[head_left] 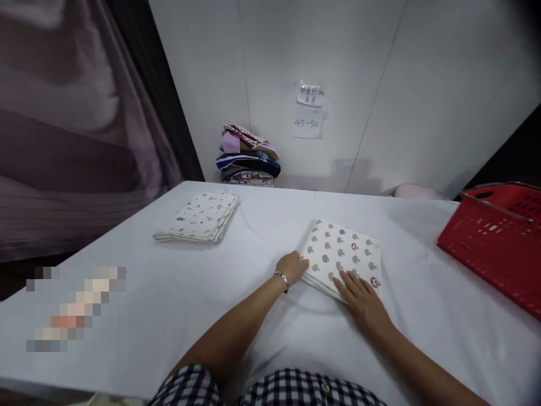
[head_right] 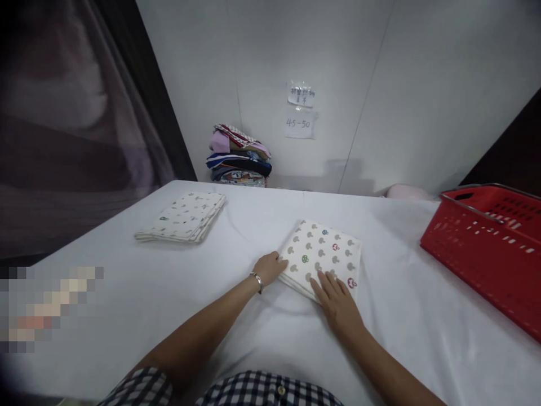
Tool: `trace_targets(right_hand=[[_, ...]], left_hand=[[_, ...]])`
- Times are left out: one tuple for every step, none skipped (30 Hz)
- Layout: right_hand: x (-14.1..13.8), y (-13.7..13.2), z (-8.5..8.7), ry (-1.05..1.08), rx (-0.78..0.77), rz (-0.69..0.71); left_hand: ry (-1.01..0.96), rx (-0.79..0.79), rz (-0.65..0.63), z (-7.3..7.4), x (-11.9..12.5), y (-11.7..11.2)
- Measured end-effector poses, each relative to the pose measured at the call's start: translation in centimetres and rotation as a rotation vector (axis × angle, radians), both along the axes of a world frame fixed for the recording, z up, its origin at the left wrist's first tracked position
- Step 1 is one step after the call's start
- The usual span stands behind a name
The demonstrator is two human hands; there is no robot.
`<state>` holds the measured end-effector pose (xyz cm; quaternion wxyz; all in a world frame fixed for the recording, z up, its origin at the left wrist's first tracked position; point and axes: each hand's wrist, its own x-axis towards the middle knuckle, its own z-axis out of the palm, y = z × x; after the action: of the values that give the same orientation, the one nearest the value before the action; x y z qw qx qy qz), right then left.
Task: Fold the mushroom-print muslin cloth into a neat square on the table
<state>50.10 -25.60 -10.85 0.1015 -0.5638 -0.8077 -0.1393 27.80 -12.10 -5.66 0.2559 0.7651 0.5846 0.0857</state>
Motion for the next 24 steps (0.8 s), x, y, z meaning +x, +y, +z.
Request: trace_targets(right_hand=[[1.6,-0.2,0.1,-0.003,-0.020,0.019],[3.5,-0.3,0.4,-0.010,-0.065,0.039],[5.7,-0.4,0.7,-0.003,-0.083,0.020],[8.1,-0.5,1.0,0.006,-0.095,-0.041],[10.3,-0.6,1.5,0.019,-0.077,-0.124],[12.3,-0.5,2.0,0.022,-0.035,-0.234],[13.9,-0.5,2.5,0.030,0.021,-0.348],[14.8,-0.5,2.9,0.052,0.061,-0.411],[15.0,-0.4,3.3,0.085,0.083,-0.443],[14.5,-0.5,3.6,0.131,0.086,-0.435],[13.5,-0.6,3.8,0.182,0.071,-0.395],[11.9,-0.7,3.9,0.234,0.049,-0.344],[10.0,-0.9,3.8,0.272,0.027,-0.289],[8.0,-1.1,3.6,0.287,0.010,-0.245],[5.9,-1.2,3.4,0.283,-0.018,-0.212],[4.1,-1.3,3.1,0.263,-0.042,-0.190],[2.4,-1.3,2.9,0.235,-0.046,-0.172],[1.1,-1.2,2.6,0.205,-0.034,-0.164],[0.1,-1.1,2.3,0.177,-0.013,-0.161],[-0.6,-0.9,2.0,0.152,0.014,-0.159],[-1.0,-0.6,1.6,0.132,0.040,-0.160],[-1.2,-0.4,1.3,0.117,0.063,-0.161],[-1.2,-0.2,1.0,0.103,0.078,-0.156],[-1.1,-0.1,0.7,0.091,0.087,-0.151]], left_hand=[[-0.023,-0.030,-0.028,0.0,0.2,-0.9],[-0.059,-0.081,-0.078,0.0,0.6,-2.0],[-0.103,-0.146,-0.147,0.0,1.0,-3.2],[-0.147,-0.220,-0.228,0.0,1.4,-4.3],[-0.182,-0.278,-0.306,-0.1,1.8,-5.4],[-0.201,-0.306,-0.365,-0.1,2.3,-6.3],[-0.207,-0.302,-0.402,-0.2,2.6,-6.9],[-0.205,-0.274,-0.415,-0.2,2.9,-7.1],[-0.200,-0.235,-0.404,-0.4,3.0,-7.0],[-0.201,-0.198,-0.378,-0.5,3.0,-6.6],[-0.206,-0.165,-0.337,-0.7,2.8,-5.8],[-0.212,-0.133,-0.285,-0.9,2.6,-4.9],[-0.218,-0.098,-0.225,-1.0,2.3,-3.8],[-0.223,-0.058,-0.163,-1.1,2.1,-2.6],[-0.227,-0.022,-0.108,-1.2,1.9,-1.5],[-0.230,0.012,-0.062,-1.2,1.7,-0.3],[-0.233,0.043,-0.026,-1.1,1.7,0.8],[-0.233,0.073,0.000,-1.1,1.8,1.8],[-0.231,0.102,0.020,-1.0,2.0,2.7],[-0.224,0.128,0.032,-1.0,2.3,3.5],[-0.215,0.149,0.033,-1.0,2.6,4.3],[-0.205,0.164,0.026,-1.0,3.0,4.9],[-0.195,0.171,0.011,-1.1,3.3,5.4],[-0.185,0.173,-0.008,-1.2,3.7,5.9]])
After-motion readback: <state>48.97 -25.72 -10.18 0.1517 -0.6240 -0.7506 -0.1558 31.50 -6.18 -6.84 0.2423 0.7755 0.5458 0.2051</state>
